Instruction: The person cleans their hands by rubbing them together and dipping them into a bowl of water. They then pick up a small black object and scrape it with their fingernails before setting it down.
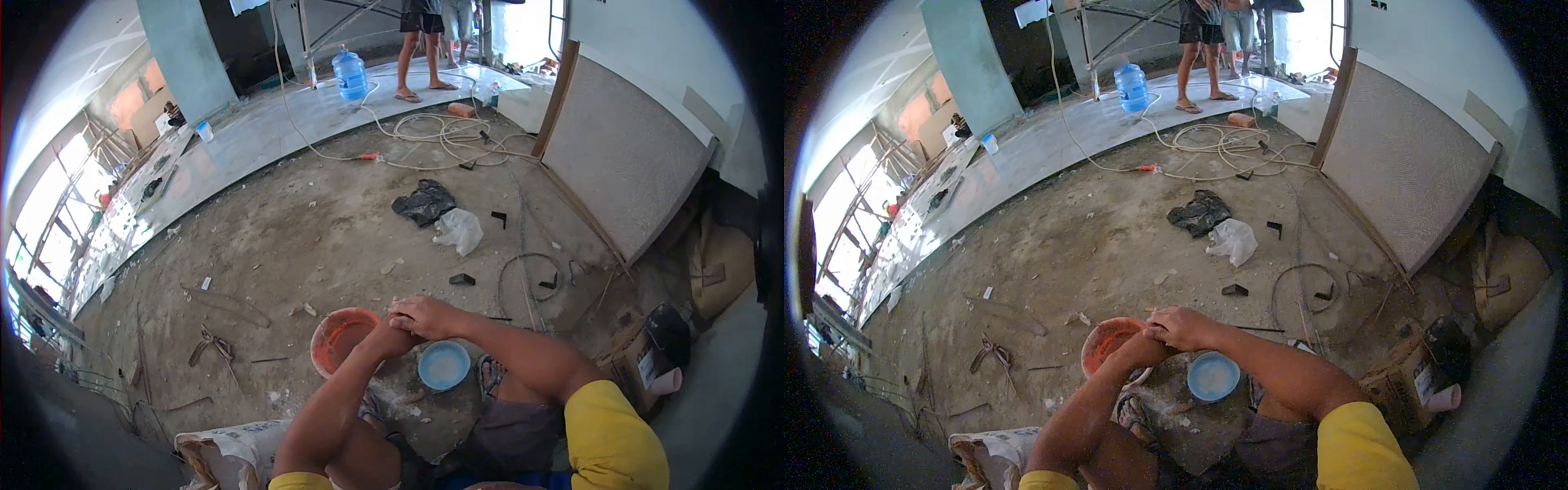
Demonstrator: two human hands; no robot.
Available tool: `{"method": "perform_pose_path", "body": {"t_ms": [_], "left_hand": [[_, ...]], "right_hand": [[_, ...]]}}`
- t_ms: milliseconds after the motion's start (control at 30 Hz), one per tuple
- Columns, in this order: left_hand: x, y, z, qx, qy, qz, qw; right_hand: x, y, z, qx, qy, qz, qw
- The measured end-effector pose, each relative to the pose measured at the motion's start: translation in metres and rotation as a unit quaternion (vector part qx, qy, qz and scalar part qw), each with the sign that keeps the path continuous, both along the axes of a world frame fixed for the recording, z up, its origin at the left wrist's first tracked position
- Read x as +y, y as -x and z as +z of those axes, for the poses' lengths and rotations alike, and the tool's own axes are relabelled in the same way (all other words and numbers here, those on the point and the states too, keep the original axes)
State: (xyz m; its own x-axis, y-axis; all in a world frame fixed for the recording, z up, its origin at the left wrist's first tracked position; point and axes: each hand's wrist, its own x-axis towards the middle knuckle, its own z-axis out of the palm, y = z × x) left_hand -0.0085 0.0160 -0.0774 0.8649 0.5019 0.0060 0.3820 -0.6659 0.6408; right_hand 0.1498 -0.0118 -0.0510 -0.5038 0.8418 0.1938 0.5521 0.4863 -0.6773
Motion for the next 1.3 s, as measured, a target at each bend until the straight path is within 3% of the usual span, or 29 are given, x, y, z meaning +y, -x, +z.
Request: {"method": "perform_pose_path", "body": {"t_ms": [300, 400, 467, 567, 700, 867, 1100, 1167, 1300], "left_hand": [[0.005, 0.002, -0.033, -0.012, -0.065, 0.001, 0.998], [0.007, 0.001, -0.034, 0.016, -0.032, 0.005, 0.999], [0.010, 0.002, -0.046, 0.041, 0.055, 0.019, 0.997], [0.005, 0.002, -0.032, 0.105, 0.039, 0.018, 0.994], [-0.002, -0.002, -0.030, 0.055, 0.025, 0.035, 0.998], [-0.006, -0.004, -0.009, 0.142, 0.068, 0.004, 0.988], [-0.006, -0.003, -0.010, 0.097, 0.020, 0.000, 0.995], [-0.009, -0.002, -0.002, 0.101, 0.078, 0.035, 0.991], [-0.004, -0.005, -0.021, 0.083, 0.070, 0.032, 0.994]], "right_hand": [[0.000, 0.001, 0.004, 0.018, -0.010, 0.008, 1.000], [0.001, 0.000, 0.002, -0.004, -0.007, 0.006, 1.000], [0.002, 0.000, 0.002, -0.029, 0.003, -0.007, 1.000], [0.004, 0.000, -0.002, -0.055, 0.008, -0.001, 0.998], [0.005, -0.003, 0.007, -0.095, 0.038, 0.024, 0.994], [0.005, -0.006, 0.003, -0.109, 0.035, 0.020, 0.993], [0.005, -0.008, 0.005, -0.085, 0.050, 0.039, 0.994], [0.001, -0.007, 0.014, -0.069, 0.081, 0.025, 0.994], [0.001, -0.007, 0.012, -0.079, 0.091, 0.021, 0.993]]}}
